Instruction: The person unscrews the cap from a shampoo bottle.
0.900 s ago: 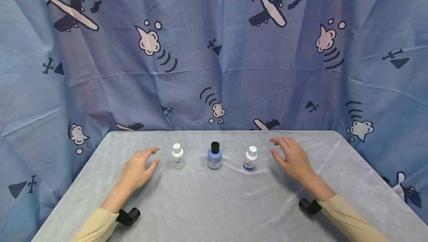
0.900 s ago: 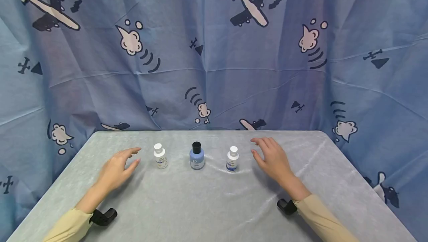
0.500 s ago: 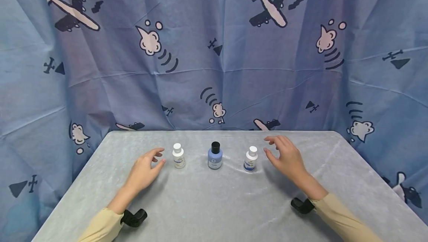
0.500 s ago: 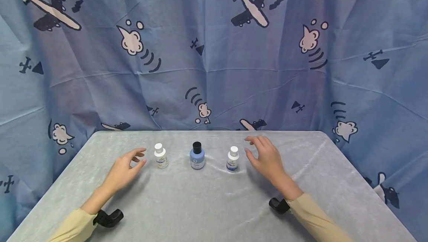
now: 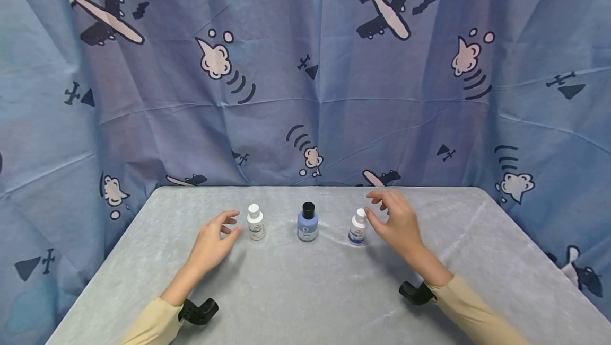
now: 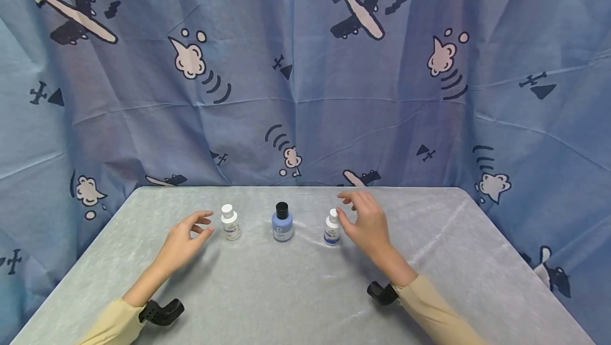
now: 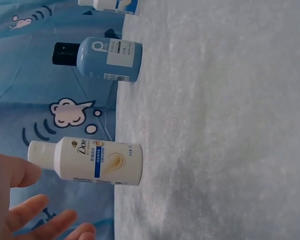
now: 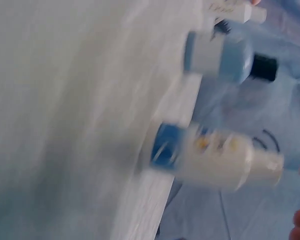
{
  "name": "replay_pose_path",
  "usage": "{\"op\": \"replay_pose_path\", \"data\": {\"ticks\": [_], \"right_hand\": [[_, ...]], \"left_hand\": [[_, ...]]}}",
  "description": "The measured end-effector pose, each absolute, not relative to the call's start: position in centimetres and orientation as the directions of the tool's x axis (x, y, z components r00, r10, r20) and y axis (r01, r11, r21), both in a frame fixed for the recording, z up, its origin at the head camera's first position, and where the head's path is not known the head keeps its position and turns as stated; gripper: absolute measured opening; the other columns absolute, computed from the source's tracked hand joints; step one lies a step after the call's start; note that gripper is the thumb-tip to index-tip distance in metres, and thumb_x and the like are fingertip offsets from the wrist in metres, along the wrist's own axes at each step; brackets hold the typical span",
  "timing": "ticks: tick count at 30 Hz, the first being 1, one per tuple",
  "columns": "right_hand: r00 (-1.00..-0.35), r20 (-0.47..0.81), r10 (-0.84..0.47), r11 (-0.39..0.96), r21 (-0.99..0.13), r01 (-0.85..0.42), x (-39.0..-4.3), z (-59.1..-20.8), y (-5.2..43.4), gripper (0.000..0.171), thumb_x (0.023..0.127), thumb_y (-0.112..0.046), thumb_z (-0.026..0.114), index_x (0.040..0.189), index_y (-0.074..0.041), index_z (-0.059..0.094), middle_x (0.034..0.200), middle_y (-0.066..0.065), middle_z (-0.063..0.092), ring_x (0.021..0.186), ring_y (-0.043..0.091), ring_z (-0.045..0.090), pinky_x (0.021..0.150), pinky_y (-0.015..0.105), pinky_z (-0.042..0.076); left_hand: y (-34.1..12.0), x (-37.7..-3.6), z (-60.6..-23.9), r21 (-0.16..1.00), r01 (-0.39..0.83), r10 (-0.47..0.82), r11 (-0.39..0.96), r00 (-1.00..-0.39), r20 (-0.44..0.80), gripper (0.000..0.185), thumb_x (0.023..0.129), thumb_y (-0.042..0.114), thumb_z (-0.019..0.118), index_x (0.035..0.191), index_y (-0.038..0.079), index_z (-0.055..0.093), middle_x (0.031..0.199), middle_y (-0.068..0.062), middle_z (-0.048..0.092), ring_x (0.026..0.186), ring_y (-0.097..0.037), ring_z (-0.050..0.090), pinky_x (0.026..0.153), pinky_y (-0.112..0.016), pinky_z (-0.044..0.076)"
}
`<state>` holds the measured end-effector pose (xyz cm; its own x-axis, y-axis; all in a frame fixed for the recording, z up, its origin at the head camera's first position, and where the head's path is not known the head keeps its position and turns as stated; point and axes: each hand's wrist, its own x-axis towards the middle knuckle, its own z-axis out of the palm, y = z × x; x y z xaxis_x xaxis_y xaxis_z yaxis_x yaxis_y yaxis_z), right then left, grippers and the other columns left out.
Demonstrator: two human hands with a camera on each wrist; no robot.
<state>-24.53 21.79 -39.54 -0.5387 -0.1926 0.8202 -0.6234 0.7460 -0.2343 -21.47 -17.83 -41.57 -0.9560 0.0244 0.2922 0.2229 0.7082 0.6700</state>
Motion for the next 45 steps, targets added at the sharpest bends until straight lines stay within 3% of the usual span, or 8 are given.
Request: {"op": "replay_pose_path", "data": {"ticks": [12, 21, 28, 45], "right_hand": [[-0.576, 0.803, -0.154, 0.697, -0.325, -0.639, -23.7, -39.2, 19.1, 0.035, 0.070, -0.005, 0.080, 0.102, -0.008, 0.066, 0.089, 0.005, 0.066, 0.076, 0.017, 0.058, 0.062, 0.033, 0.049], [-0.621, 0.767, -0.163, 0.660, -0.383, -0.646, -23.4, -39.2, 17.0, 0.038, 0.071, -0.007, 0.082, 0.105, -0.008, 0.064, 0.097, 0.005, 0.067, 0.084, 0.016, 0.062, 0.065, 0.028, 0.052], [-0.584, 0.791, -0.183, 0.616, -0.371, -0.695, -23.5, -39.8, 15.5, 0.039, 0.069, -0.005, 0.082, 0.104, -0.006, 0.065, 0.095, 0.004, 0.067, 0.084, 0.017, 0.060, 0.066, 0.028, 0.050], [-0.605, 0.762, -0.233, 0.569, -0.397, -0.720, -23.7, -40.8, 12.8, 0.044, 0.070, -0.007, 0.083, 0.109, -0.007, 0.063, 0.102, 0.007, 0.066, 0.087, 0.019, 0.063, 0.069, 0.035, 0.055]], "left_hand": [[-17.5, -22.0, -41.8, 0.747, 0.162, -0.034, 0.644, -0.970, 0.240, 0.041, 0.091, 0.019, 0.065, 0.129, 0.005, 0.056, 0.120, -0.020, 0.065, 0.102, -0.033, 0.065, 0.088, -0.048, 0.051], [-17.2, -22.4, -42.6, 0.792, 0.188, -0.058, 0.581, -0.961, 0.270, 0.043, 0.088, 0.015, 0.067, 0.127, 0.001, 0.056, 0.129, -0.018, 0.061, 0.111, -0.038, 0.062, 0.095, -0.048, 0.048], [-16.7, -22.5, -42.8, 0.813, 0.164, -0.074, 0.559, -0.967, 0.246, 0.046, 0.086, 0.016, 0.069, 0.128, 0.001, 0.055, 0.131, -0.018, 0.060, 0.114, -0.037, 0.060, 0.097, -0.048, 0.048], [-15.5, -23.1, -43.4, 0.877, 0.058, -0.098, 0.477, -0.988, 0.118, 0.068, 0.082, 0.022, 0.075, 0.139, 0.000, 0.045, 0.143, -0.019, 0.048, 0.127, -0.040, 0.050, 0.102, -0.052, 0.043]]}}
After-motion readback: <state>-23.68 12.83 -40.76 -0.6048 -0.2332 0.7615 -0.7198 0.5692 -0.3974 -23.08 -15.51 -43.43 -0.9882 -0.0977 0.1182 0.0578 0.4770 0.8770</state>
